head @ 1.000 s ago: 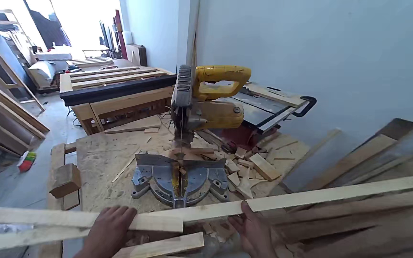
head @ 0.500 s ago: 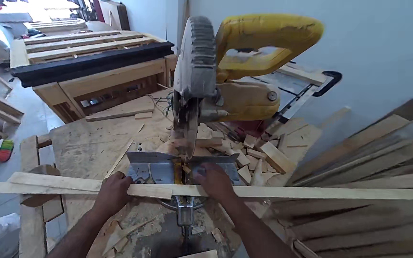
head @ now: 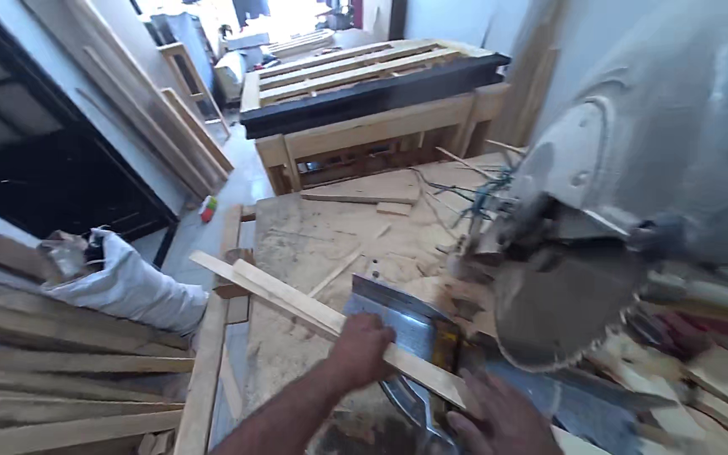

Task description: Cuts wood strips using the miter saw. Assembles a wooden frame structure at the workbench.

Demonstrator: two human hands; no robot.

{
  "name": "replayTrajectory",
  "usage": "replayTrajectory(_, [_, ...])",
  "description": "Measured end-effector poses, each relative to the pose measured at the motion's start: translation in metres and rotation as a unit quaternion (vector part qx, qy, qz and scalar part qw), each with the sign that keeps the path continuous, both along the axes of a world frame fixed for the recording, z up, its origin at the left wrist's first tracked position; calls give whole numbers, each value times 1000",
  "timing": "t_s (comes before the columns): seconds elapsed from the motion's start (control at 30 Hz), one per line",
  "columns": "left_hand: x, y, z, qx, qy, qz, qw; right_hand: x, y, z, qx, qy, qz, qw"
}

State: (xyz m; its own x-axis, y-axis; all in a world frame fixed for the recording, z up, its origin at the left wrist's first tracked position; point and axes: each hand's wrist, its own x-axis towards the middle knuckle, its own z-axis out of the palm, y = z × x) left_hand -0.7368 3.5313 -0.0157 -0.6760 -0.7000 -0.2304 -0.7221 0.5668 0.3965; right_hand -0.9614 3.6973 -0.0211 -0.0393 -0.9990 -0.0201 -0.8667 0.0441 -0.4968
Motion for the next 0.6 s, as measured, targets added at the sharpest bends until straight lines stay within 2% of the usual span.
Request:
replayTrajectory(0.13, [-21,10,2,-10,37,-52,998,4,-23,-48,-104,65,35,992])
replayTrajectory(0.2, [-10,9,5,-24,96,-51,994,-3,-25,-52,-125,70,46,989])
replayTrajectory(0.23, [3,6,7,-58,130,-22,990,-8,-25,-50,-127,63,52,989])
replayTrajectory(0.3, [50,-14,5,-143,163,107,970,-17,-23,-44,-119,49,59,990])
replayTrajectory(0.37, [123,-51,-3,-197,164,273,927,-27,-20,-36,-100,43,57,992])
replayTrajectory(0.4, [164,-72,-3,-187,147,362,901,-31,-19,-33,-93,44,56,993])
replayTrajectory(0.47, [236,-113,-6,-106,132,505,847,-40,-14,-32,-78,45,53,995])
replayTrajectory(0.53, [282,-141,-21,-46,121,555,822,-48,-9,-32,-62,42,52,996])
replayTrajectory(0.6, [303,-160,-41,-19,113,553,825,-51,-7,-33,-48,30,43,997])
